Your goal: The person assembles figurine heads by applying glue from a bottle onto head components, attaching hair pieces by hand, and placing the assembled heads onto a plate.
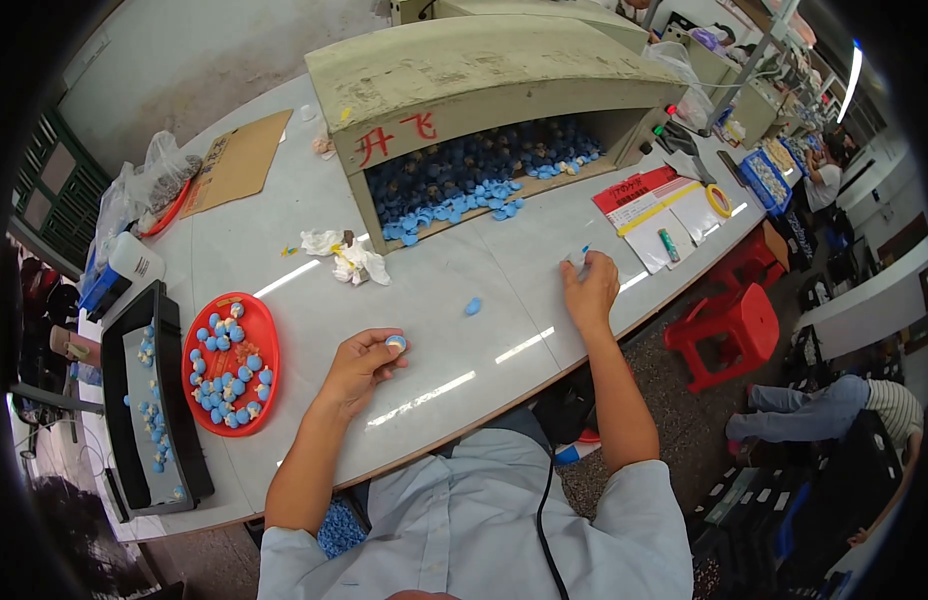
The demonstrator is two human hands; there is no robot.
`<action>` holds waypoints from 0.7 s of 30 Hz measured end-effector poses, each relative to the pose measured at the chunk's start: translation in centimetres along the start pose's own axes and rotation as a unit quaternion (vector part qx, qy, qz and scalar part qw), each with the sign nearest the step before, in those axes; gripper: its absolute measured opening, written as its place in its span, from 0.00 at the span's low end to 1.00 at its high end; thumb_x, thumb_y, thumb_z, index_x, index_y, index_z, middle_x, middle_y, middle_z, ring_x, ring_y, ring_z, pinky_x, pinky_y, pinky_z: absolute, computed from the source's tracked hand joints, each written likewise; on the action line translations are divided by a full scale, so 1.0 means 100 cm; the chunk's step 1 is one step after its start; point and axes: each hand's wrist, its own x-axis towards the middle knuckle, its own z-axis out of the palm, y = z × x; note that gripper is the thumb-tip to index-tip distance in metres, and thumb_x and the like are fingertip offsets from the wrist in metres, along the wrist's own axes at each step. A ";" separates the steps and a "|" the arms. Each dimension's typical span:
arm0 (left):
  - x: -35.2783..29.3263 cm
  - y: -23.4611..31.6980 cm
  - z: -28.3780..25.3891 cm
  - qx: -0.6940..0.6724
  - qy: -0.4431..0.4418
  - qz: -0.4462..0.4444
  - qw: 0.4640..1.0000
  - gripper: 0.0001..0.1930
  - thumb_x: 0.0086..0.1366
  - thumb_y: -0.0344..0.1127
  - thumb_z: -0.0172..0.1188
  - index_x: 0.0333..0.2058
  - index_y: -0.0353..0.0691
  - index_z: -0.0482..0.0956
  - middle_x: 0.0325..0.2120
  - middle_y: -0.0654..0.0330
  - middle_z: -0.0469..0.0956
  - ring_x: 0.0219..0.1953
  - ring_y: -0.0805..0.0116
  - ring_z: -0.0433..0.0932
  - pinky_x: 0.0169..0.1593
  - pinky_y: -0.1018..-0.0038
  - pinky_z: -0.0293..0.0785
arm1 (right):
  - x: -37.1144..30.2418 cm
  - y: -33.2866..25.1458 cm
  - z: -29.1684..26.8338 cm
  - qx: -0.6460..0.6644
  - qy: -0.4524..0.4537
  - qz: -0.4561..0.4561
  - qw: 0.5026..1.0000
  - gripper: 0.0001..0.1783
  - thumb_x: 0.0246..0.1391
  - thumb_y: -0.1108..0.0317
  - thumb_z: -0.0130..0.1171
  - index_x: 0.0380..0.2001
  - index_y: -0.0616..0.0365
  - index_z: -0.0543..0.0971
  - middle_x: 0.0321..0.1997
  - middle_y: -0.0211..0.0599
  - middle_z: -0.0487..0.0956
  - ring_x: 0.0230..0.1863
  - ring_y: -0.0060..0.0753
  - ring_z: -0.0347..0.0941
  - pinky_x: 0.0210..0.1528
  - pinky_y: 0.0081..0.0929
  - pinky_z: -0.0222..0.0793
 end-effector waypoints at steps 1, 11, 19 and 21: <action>0.000 0.000 -0.001 -0.002 0.011 0.002 1.000 0.16 0.61 0.29 0.62 0.48 0.34 0.75 0.40 0.58 0.80 0.36 0.72 0.80 0.34 0.82 0.73 | 0.003 -0.003 0.001 0.080 -0.008 0.022 0.997 0.24 0.49 0.69 0.66 0.48 0.63 0.69 0.46 0.48 0.74 0.49 0.45 0.70 0.52 0.38 0.65; 0.003 -0.001 -0.002 -0.019 -0.017 -0.004 1.000 0.16 0.61 0.28 0.62 0.47 0.30 0.74 0.37 0.56 0.80 0.38 0.69 0.81 0.39 0.80 0.78 | -0.059 -0.150 -0.038 0.510 -0.296 0.010 0.808 0.18 0.54 0.75 0.60 0.49 0.63 0.73 0.39 0.35 0.78 0.36 0.21 0.73 0.41 0.20 0.68; 0.003 -0.001 -0.003 0.011 -0.049 -0.015 0.999 0.17 0.61 0.26 0.64 0.48 0.31 0.74 0.36 0.56 0.81 0.38 0.70 0.82 0.38 0.81 0.78 | -0.078 -0.155 -0.021 0.536 -0.194 -0.113 0.814 0.12 0.50 0.74 0.61 0.40 0.64 0.77 0.30 0.37 0.78 0.28 0.26 0.74 0.30 0.22 0.67; 0.000 0.001 -0.002 0.040 -0.040 -0.008 0.998 0.17 0.60 0.27 0.64 0.47 0.31 0.75 0.35 0.57 0.81 0.37 0.71 0.82 0.37 0.82 0.77 | -0.079 -0.156 -0.012 0.518 -0.167 -0.153 0.825 0.12 0.50 0.73 0.61 0.39 0.64 0.77 0.28 0.39 0.78 0.26 0.29 0.73 0.28 0.24 0.66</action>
